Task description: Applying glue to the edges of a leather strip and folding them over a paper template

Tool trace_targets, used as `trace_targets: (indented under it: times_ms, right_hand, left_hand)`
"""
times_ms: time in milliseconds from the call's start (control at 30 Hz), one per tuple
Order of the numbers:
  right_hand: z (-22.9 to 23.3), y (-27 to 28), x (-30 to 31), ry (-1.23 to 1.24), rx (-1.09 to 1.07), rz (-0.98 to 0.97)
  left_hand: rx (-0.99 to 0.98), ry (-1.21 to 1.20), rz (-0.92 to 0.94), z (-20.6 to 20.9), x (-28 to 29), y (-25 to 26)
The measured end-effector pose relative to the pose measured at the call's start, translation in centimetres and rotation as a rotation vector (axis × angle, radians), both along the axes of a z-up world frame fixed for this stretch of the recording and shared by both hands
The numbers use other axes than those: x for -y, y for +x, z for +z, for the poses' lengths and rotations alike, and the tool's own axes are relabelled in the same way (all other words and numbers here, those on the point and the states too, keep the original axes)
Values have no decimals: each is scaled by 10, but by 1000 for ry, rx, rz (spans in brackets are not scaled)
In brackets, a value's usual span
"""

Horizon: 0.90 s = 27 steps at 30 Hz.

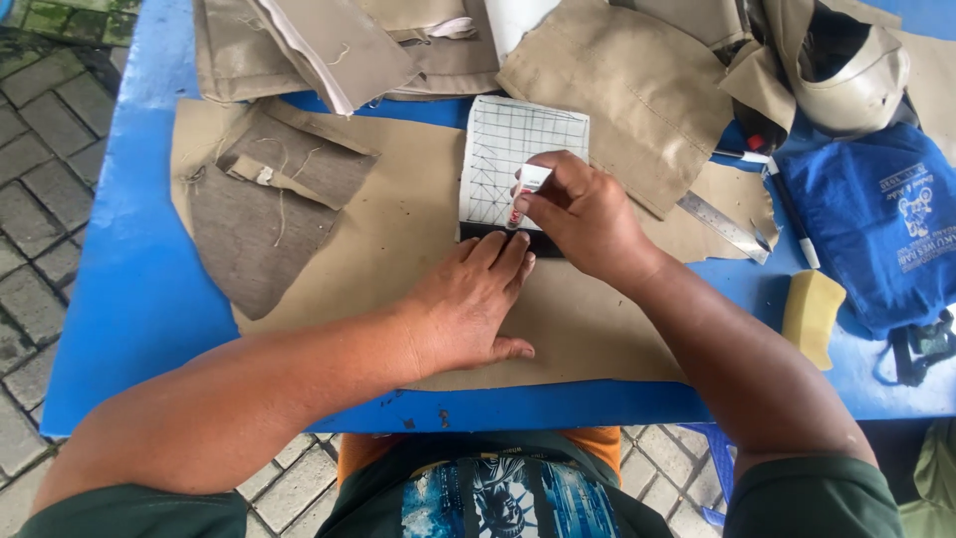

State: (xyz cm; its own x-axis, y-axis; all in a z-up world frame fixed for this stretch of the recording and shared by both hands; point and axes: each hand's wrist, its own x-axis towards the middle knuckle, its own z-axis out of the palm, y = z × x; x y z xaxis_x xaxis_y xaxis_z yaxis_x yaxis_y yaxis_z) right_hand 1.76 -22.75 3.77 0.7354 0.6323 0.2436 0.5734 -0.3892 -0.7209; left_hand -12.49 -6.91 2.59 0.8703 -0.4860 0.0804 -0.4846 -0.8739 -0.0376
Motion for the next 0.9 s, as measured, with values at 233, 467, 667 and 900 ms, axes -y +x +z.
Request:
trace_targets:
  times_ms: [233,467,667,900]
  right_hand:
    - [1,-12,-40,85,87,50]
    - [10,-7,-31,12,147,153]
    - [21,6,43,-133,180,65]
    - [-5,23,82,241,-71,36]
  left_hand:
    - [17,-46,-12,-7,-1,4]
    - [11,-37,-19,3,-4,0]
    - [-45,-126,-33,1,-11,9]
    - [7,-133,-2,-8,-10,16]
